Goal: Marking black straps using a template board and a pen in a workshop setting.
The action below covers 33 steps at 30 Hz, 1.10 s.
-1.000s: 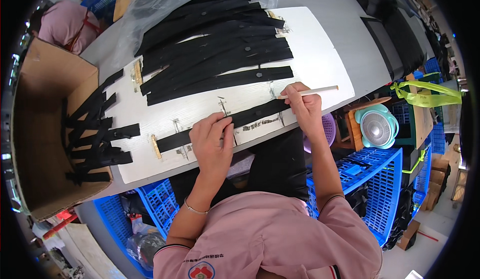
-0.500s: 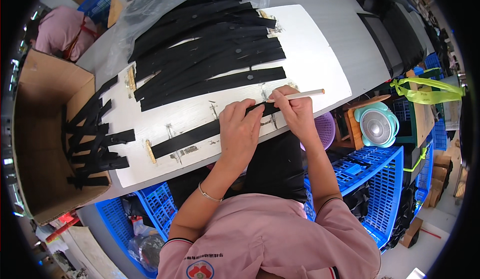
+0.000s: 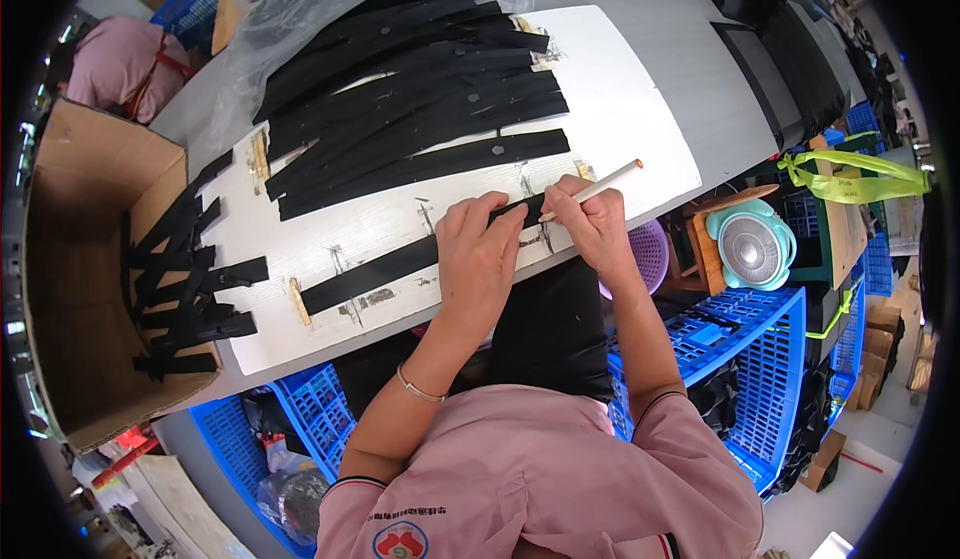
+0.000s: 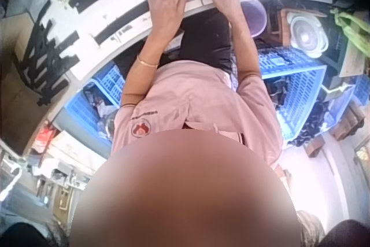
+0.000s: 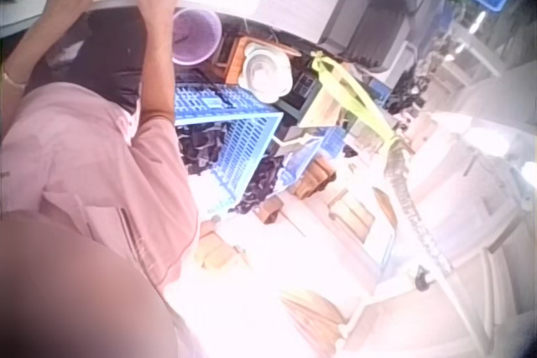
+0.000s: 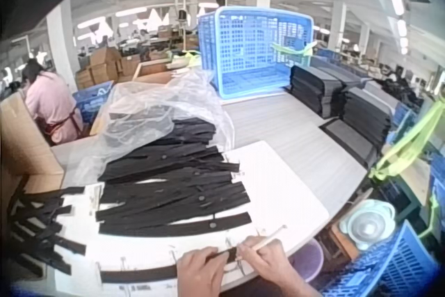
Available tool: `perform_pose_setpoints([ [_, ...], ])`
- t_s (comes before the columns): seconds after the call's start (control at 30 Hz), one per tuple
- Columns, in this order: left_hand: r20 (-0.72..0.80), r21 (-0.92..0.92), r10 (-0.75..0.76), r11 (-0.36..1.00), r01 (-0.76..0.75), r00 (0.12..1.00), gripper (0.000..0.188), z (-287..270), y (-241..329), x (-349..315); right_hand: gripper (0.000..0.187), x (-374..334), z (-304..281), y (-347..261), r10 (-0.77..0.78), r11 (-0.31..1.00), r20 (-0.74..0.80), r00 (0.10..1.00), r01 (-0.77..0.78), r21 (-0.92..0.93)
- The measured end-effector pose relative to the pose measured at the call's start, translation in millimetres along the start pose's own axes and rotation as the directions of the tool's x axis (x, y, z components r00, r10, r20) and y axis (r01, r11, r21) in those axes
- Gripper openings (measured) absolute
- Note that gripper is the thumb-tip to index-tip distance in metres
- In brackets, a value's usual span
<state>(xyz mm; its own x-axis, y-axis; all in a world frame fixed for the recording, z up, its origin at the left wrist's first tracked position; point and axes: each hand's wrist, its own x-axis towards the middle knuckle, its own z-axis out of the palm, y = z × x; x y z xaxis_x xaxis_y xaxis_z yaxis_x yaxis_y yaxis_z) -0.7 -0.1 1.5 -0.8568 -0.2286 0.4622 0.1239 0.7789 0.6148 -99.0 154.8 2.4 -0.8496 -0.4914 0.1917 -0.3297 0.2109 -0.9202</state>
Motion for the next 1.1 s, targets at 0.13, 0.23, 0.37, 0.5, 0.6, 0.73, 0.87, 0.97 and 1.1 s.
perform_pose_setpoints([
  [0.13, -0.015, 0.007, 0.011, 1.0, -0.011, 1.0, 0.019, -2, -4, 1, 0.025, 3, 4, -3, -0.028, 1.0, 0.013, 1.0, 0.028, -0.003],
  [0.23, 0.009, 0.017, 0.007, 1.0, -0.007, 1.0, 0.025, -7, -6, -2, 0.023, 6, 8, -6, -0.064, 0.996, 0.03, 0.997, 0.066, -0.063],
  [0.37, 0.09, 0.139, 0.016, 0.99, -0.028, 0.996, 0.046, -12, -4, -14, 0.025, -5, 1, -4, 0.043, 0.998, -0.04, 0.998, -0.041, 0.047],
  [0.5, 0.252, 0.156, -0.057, 0.988, 0.018, 0.966, 0.072, -20, -13, -20, 0.029, -12, 2, 1, 0.07, 0.99, -0.174, 0.982, -0.048, 0.132],
  [0.6, 0.265, 0.164, -0.046, 0.986, 0.002, 0.963, 0.075, -19, -31, 5, 0.029, -12, 4, 6, 0.039, 0.988, -0.197, 0.98, -0.008, 0.152],
  [0.73, 0.186, 0.114, -0.046, 0.993, 0.025, 0.982, 0.063, -22, -59, 44, 0.028, -9, 8, 10, 0.021, 0.988, -0.26, 0.965, 0.02, 0.155],
  [0.87, 0.121, -0.057, -0.068, 0.996, 0.075, 0.99, 0.054, -54, -64, 32, 0.03, -8, 10, 10, 0.028, 0.987, -0.248, 0.968, 0.013, 0.163],
  [0.97, -0.002, 0.175, -0.125, 0.977, 0.123, 0.992, 0.046, -103, -77, -2, 0.026, -8, 10, 8, 0.03, 0.986, -0.236, 0.971, 0.01, 0.169],
  [1.1, -0.157, 0.425, -0.234, 0.861, 0.28, 0.959, 0.04, -172, -124, -52, 0.024, -8, 10, 2, 0.019, 0.987, -0.236, 0.972, 0.02, 0.162],
])
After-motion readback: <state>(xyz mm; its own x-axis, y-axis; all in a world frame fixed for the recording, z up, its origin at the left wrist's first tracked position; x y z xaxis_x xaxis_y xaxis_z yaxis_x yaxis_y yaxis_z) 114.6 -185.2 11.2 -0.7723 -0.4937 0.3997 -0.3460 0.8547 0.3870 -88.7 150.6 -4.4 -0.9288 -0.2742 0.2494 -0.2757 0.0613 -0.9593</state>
